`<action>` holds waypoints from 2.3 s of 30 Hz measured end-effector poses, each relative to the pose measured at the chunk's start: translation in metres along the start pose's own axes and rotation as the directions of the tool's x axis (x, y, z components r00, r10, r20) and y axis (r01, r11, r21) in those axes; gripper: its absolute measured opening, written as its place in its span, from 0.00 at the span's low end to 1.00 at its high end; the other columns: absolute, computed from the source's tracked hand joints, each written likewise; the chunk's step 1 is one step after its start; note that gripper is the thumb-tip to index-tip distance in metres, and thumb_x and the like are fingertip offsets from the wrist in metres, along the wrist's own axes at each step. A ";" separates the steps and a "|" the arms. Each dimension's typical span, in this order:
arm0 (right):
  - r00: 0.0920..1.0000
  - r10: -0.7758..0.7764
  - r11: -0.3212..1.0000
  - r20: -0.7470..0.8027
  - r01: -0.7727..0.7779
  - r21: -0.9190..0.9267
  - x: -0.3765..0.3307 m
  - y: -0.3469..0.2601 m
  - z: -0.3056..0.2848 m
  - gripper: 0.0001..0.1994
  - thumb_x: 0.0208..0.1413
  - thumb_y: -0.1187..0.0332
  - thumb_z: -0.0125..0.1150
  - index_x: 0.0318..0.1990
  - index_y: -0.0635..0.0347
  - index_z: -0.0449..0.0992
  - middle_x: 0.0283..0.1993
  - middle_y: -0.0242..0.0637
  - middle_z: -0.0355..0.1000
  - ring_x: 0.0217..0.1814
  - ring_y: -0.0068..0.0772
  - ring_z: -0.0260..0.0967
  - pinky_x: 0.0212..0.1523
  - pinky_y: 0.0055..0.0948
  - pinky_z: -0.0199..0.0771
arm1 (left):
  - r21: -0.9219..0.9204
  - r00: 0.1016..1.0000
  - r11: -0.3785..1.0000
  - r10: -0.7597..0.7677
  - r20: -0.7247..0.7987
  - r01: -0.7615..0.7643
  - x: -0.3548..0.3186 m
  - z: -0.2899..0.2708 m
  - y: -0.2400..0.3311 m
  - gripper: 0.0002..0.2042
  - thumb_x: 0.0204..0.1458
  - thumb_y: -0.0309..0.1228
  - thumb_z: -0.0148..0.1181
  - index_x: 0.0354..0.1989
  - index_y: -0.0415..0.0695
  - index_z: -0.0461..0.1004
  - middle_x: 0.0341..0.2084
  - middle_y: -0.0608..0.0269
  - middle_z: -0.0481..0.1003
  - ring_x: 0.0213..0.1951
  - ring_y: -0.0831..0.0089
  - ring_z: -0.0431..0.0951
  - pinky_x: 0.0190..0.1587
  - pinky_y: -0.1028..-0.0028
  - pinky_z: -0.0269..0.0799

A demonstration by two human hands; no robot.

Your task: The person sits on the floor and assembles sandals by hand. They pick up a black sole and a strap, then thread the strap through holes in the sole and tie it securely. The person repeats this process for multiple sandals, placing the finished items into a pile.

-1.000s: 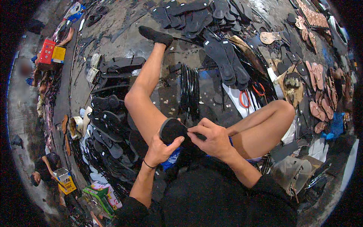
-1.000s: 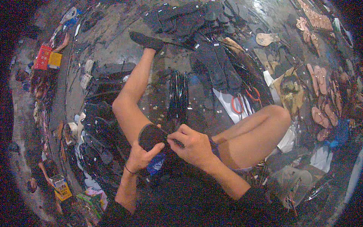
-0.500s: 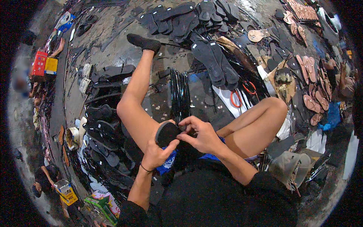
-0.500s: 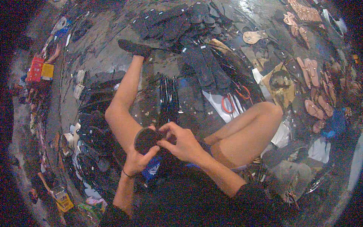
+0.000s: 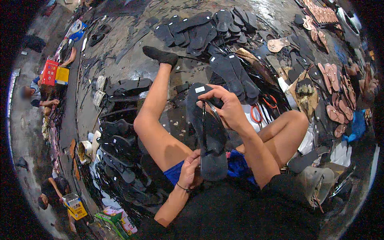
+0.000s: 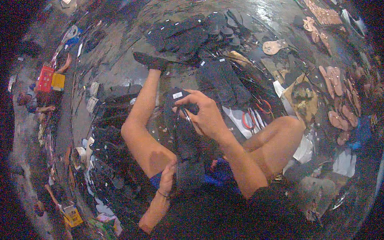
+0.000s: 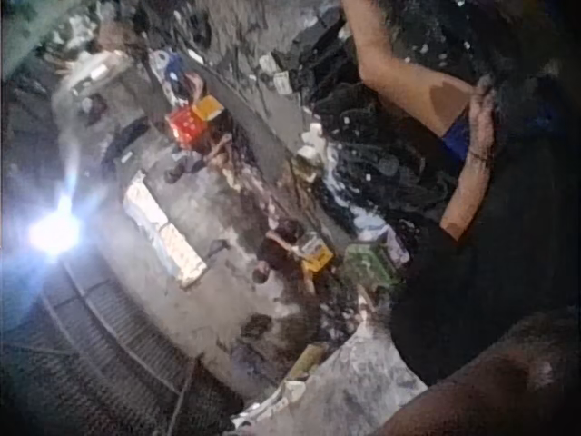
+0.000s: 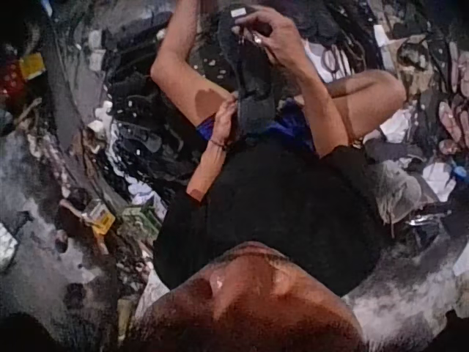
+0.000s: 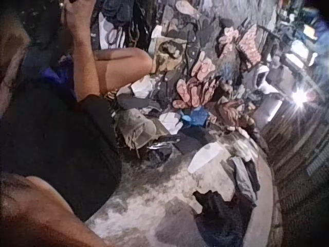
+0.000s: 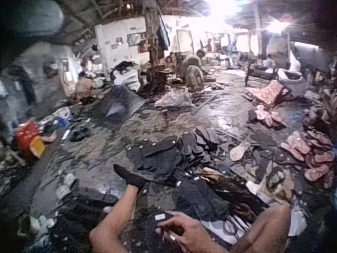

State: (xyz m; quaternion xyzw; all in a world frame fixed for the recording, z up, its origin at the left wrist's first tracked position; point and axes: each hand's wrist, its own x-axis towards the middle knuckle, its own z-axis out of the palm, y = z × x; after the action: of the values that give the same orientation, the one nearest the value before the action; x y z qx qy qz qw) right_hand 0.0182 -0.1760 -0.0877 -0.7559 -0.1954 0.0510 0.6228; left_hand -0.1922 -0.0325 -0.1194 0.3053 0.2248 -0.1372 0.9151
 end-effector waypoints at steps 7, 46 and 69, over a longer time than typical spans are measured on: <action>0.985 0.049 0.998 0.165 -0.054 0.024 0.022 0.038 0.026 0.13 0.52 0.71 0.70 0.46 0.61 0.80 0.57 0.43 0.72 0.55 0.29 0.71 0.55 0.30 0.70 | 0.410 0.989 0.904 0.145 -0.028 -0.121 0.032 0.012 0.045 0.27 0.57 0.32 0.62 0.62 0.33 0.61 0.53 0.56 0.73 0.54 0.69 0.74 0.57 0.69 0.70; 0.786 0.609 0.790 0.104 -0.613 0.012 0.027 0.200 0.048 0.16 0.56 0.62 0.67 0.45 0.64 0.78 0.38 0.38 0.79 0.38 0.27 0.75 0.40 0.29 0.76 | 0.995 0.571 -0.084 0.820 0.034 0.062 -0.016 -0.023 0.102 0.29 0.47 0.31 0.72 0.59 0.38 0.69 0.54 0.50 0.70 0.56 0.55 0.68 0.57 0.61 0.66; 0.895 0.395 0.785 0.206 -0.446 0.430 -0.016 0.009 0.042 0.13 0.61 0.71 0.62 0.50 0.70 0.77 0.39 0.39 0.78 0.38 0.25 0.77 0.34 0.22 0.79 | 0.526 0.824 0.729 0.559 -0.089 -0.438 0.113 0.024 0.136 0.18 0.55 0.25 0.65 0.53 0.37 0.70 0.37 0.61 0.80 0.39 0.76 0.80 0.36 0.76 0.79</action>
State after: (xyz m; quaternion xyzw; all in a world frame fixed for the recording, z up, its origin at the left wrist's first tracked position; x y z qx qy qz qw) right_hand -0.0074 -0.1440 -0.1086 -0.6041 -0.0363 0.2736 0.7476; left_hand -0.0345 0.0453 -0.0909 0.5874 0.2015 0.1021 0.7772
